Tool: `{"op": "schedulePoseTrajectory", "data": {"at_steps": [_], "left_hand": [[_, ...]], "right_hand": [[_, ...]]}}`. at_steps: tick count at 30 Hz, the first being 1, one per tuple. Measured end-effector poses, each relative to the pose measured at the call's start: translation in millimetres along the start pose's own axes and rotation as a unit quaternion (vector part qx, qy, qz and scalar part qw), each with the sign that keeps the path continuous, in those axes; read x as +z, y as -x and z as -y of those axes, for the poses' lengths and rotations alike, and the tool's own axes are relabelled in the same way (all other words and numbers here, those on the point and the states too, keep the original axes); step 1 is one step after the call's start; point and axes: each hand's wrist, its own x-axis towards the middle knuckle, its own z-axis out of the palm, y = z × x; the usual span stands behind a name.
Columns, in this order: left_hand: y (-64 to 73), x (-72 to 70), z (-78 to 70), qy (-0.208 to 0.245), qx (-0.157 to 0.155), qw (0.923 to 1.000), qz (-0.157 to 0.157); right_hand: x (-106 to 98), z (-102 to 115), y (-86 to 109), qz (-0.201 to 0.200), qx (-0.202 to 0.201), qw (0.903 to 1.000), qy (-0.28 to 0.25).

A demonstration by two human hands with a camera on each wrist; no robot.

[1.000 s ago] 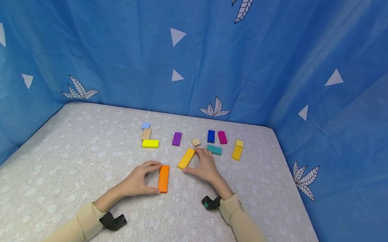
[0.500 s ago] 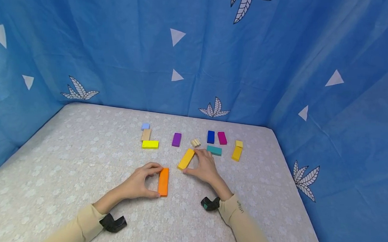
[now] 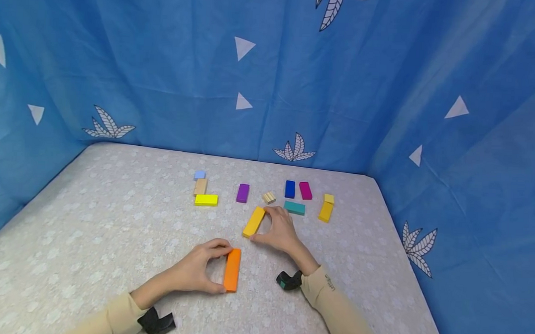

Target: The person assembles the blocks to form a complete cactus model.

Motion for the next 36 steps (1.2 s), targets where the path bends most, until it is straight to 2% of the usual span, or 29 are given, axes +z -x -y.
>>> {"op": "schedulePoseTrajectory", "data": {"at_steps": [6, 12, 18, 26, 36], "left_hand": [[2.9, 4.6, -10.5, 0.007, -0.001, 0.9999, 0.014], [8.7, 9.4, -18.0, 0.014, 0.001, 0.9996, 0.026], [13.7, 14.1, -22.9, 0.006, 0.012, 0.9995, 0.028], [15.9, 15.3, -23.6, 0.011, 0.017, 0.9994, 0.027], [15.0, 14.1, -20.9, 0.019, 0.01, 0.9991, 0.037]], "right_hand": [[-2.4, 4.8, 3.1, 0.013, -0.011, 0.9997, -0.017], [-4.2, 10.9, 11.5, 0.017, -0.048, 0.9984, -0.026], [-4.5, 15.2, 24.5, 0.04, -0.082, 0.9953, -0.035], [-1.9, 15.9, 37.7, 0.061, -0.104, 0.9921, -0.038], [1.9, 12.4, 38.6, 0.079, -0.111, 0.9899, -0.041]]}}
